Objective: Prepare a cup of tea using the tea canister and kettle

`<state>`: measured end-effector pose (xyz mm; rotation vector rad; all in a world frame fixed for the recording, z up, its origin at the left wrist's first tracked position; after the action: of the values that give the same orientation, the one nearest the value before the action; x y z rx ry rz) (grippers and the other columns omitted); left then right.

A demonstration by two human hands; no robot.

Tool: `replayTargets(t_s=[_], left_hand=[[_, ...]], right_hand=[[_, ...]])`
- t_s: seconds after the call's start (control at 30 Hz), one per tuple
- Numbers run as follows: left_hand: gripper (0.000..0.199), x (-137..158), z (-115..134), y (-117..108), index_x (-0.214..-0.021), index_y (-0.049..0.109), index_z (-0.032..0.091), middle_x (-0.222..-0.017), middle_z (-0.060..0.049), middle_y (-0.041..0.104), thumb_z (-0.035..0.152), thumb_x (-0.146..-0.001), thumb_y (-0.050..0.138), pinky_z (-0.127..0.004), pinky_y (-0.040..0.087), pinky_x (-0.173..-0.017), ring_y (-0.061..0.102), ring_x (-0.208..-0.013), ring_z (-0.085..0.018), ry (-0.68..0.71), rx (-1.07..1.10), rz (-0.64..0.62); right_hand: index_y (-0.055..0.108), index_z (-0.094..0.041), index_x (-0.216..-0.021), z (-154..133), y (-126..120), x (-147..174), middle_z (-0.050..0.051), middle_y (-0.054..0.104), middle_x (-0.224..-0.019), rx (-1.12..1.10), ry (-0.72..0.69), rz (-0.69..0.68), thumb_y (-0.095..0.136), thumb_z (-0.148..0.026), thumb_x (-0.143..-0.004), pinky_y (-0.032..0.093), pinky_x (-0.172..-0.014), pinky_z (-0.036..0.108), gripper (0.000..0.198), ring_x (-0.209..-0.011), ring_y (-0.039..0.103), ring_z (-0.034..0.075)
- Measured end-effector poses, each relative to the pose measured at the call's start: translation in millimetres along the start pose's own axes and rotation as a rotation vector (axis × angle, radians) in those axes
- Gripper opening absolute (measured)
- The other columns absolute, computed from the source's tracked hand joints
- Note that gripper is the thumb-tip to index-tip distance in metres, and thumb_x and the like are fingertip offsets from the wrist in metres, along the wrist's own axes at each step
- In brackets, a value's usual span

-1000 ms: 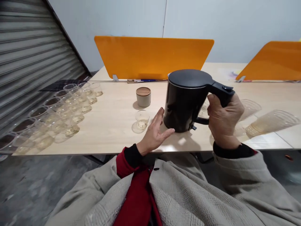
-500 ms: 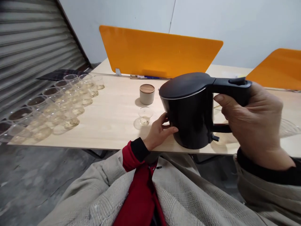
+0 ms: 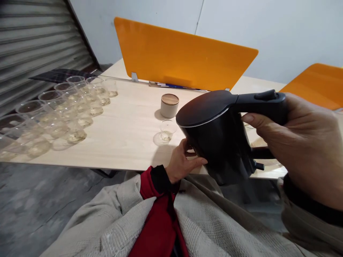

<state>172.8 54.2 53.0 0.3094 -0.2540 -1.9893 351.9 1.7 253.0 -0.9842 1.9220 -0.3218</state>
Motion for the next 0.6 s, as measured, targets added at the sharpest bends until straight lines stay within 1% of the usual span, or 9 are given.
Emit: replayTargets(t_s=[0.07,0.13,0.27,0.37,0.5,0.6], left_hand=[[0.082,2,-1,1,-0.122,0.06,0.016,-0.118,-0.012,0.07,0.054,-0.062,0.1,-0.053,0.065,-0.095,0.07,-0.112,-0.03,-0.019,0.035,-0.005],[0.082,2,-1,1,-0.122,0.059,0.016,-0.118,-0.012,0.07,0.054,-0.062,0.1,-0.053,0.065,-0.095,0.07,-0.112,-0.03,-0.023,0.062,-0.003],[0.083,1,-6,1,-0.124,0.058,0.017,-0.118,-0.012,0.07,0.055,-0.063,0.099,-0.054,0.065,-0.095,0.07,-0.111,-0.03,-0.011,0.086,0.001],[0.082,-1,-10,0,-0.124,0.058,0.017,-0.119,-0.012,0.07,0.056,-0.064,0.099,-0.056,0.065,-0.095,0.07,-0.112,-0.03,0.004,0.089,-0.006],[0.082,-2,-14,0,-0.123,0.058,0.017,-0.118,-0.012,0.071,0.056,-0.063,0.099,-0.056,0.065,-0.095,0.072,-0.111,-0.031,0.0,0.087,-0.002],[0.081,-2,-14,1,-0.122,0.057,0.017,-0.117,-0.012,0.071,0.053,-0.063,0.1,-0.054,0.066,-0.095,0.072,-0.112,-0.03,-0.003,0.137,-0.009]], right_hand=[[0.081,-0.028,-0.103,-3,2,-3,-0.003,0.065,-0.074,0.108,0.003,-0.044,0.084,-0.05,-0.086,0.037,-0.051,0.026,0.028,-0.062,0.051,0.011],[0.08,-0.028,-0.103,-8,4,-6,-0.003,0.066,-0.076,0.153,-0.012,-0.064,0.081,-0.051,-0.088,0.037,-0.048,0.024,0.027,-0.062,0.051,0.01],[0.081,-0.027,-0.1,-16,10,-10,-0.002,0.064,-0.071,0.117,0.002,-0.069,0.082,-0.052,-0.086,0.031,-0.036,0.018,0.03,-0.053,0.05,0.009],[0.081,-0.027,-0.102,-18,16,-12,-0.001,0.065,-0.072,0.071,0.027,-0.11,0.084,-0.054,-0.084,0.03,-0.03,0.016,0.032,-0.048,0.051,0.009],[0.081,-0.028,-0.105,-19,17,-13,-0.001,0.067,-0.076,0.122,-0.024,-0.103,0.082,-0.055,-0.086,0.033,-0.032,0.012,0.033,-0.055,0.055,0.009],[0.082,-0.028,-0.103,-21,18,-15,-0.002,0.065,-0.074,0.134,-0.048,-0.111,0.082,-0.054,-0.087,0.032,-0.034,0.012,0.031,-0.056,0.053,0.007]])
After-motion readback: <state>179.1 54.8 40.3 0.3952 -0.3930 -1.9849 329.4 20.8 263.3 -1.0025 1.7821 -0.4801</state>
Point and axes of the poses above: each hand's wrist, its own x-axis away from the middle knuckle, its own y-axis out of the palm, z = x × y, the point moved 4 cm from there along -x, towards the middle knuckle
